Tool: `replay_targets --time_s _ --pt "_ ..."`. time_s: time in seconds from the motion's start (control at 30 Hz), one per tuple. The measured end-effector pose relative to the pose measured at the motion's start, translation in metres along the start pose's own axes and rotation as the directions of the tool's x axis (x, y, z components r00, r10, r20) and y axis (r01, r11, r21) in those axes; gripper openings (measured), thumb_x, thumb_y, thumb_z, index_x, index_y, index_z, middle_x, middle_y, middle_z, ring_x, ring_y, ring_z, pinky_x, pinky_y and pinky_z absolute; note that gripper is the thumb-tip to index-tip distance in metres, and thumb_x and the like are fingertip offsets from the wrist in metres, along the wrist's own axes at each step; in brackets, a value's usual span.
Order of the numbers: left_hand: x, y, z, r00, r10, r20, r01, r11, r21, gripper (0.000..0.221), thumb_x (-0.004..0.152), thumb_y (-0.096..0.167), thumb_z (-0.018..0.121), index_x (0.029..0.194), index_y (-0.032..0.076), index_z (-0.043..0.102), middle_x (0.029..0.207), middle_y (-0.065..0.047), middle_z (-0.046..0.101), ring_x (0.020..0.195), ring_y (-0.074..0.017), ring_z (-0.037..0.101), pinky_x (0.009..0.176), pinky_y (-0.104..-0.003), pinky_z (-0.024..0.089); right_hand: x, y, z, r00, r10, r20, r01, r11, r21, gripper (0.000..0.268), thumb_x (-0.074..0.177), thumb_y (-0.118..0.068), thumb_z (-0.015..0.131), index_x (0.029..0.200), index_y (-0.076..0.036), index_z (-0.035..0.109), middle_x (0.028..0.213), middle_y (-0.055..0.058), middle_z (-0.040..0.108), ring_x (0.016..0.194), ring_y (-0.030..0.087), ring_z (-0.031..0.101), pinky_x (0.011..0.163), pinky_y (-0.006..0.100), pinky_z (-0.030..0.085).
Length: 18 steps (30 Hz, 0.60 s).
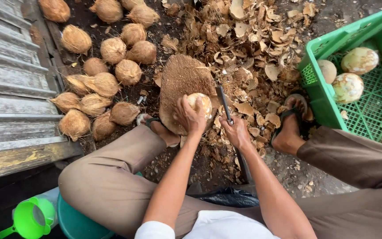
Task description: Peeling the outer husk of a coconut using a knife while seated on the ground.
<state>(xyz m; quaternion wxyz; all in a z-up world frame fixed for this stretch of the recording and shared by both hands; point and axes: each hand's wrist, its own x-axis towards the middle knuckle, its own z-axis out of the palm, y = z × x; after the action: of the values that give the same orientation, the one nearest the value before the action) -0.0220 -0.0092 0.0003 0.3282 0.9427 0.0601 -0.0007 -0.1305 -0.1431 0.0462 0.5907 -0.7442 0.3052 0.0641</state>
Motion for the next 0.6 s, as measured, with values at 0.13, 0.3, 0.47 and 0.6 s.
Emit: replay_targets --time_s 0.13,0.3,0.47,0.6 --pt "-0.022 0.024 0.002 0.988 -0.140 -0.069 0.141 0.990 0.020 0.078 0.085 0.074 0.049 0.141 0.020 0.045 0.147 -0.018 0.043 0.131 -0.0331 0.044 0.104 -0.056 0.030 -0.003 0.006 0.007 0.998 0.045 0.038 -0.047 0.997 0.056 0.041 0.097 -0.045 0.066 0.080 -0.007 0.068 0.054 0.008 0.056 0.052 0.024 0.054 0.057 0.037 0.043" --pt "0.002 -0.005 0.002 0.985 0.123 -0.120 -0.131 0.989 -0.063 0.066 0.079 0.068 0.065 0.122 0.018 0.062 0.119 -0.011 0.058 0.108 -0.0267 0.054 0.094 -0.051 0.036 -0.007 -0.002 0.002 0.999 0.035 0.019 -0.036 0.994 0.105 0.040 0.096 -0.045 0.068 0.076 -0.010 0.066 0.058 0.010 0.058 0.059 0.026 0.057 0.063 0.038 0.045" --pt "0.016 -0.033 -0.014 0.962 0.270 0.023 -0.270 0.963 -0.004 0.056 0.079 0.049 0.060 0.124 0.016 0.067 0.120 -0.008 0.063 0.106 -0.0253 0.056 0.094 -0.048 0.038 -0.015 -0.011 -0.003 0.999 0.027 0.036 -0.030 0.996 0.086 0.042 0.095 -0.048 0.069 0.076 -0.011 0.064 0.058 0.008 0.057 0.058 0.025 0.056 0.061 0.037 0.044" --pt "0.023 -0.035 -0.014 0.969 0.243 0.034 -0.237 0.964 -0.124 0.043 0.089 0.040 0.054 0.119 0.014 0.070 0.109 -0.012 0.066 0.097 -0.0260 0.060 0.090 -0.046 0.043 -0.017 -0.018 -0.006 0.999 0.027 0.016 -0.029 0.989 0.146 0.039 0.094 -0.044 0.071 0.073 -0.012 0.065 0.054 0.006 0.056 0.056 0.022 0.055 0.059 0.035 0.043"
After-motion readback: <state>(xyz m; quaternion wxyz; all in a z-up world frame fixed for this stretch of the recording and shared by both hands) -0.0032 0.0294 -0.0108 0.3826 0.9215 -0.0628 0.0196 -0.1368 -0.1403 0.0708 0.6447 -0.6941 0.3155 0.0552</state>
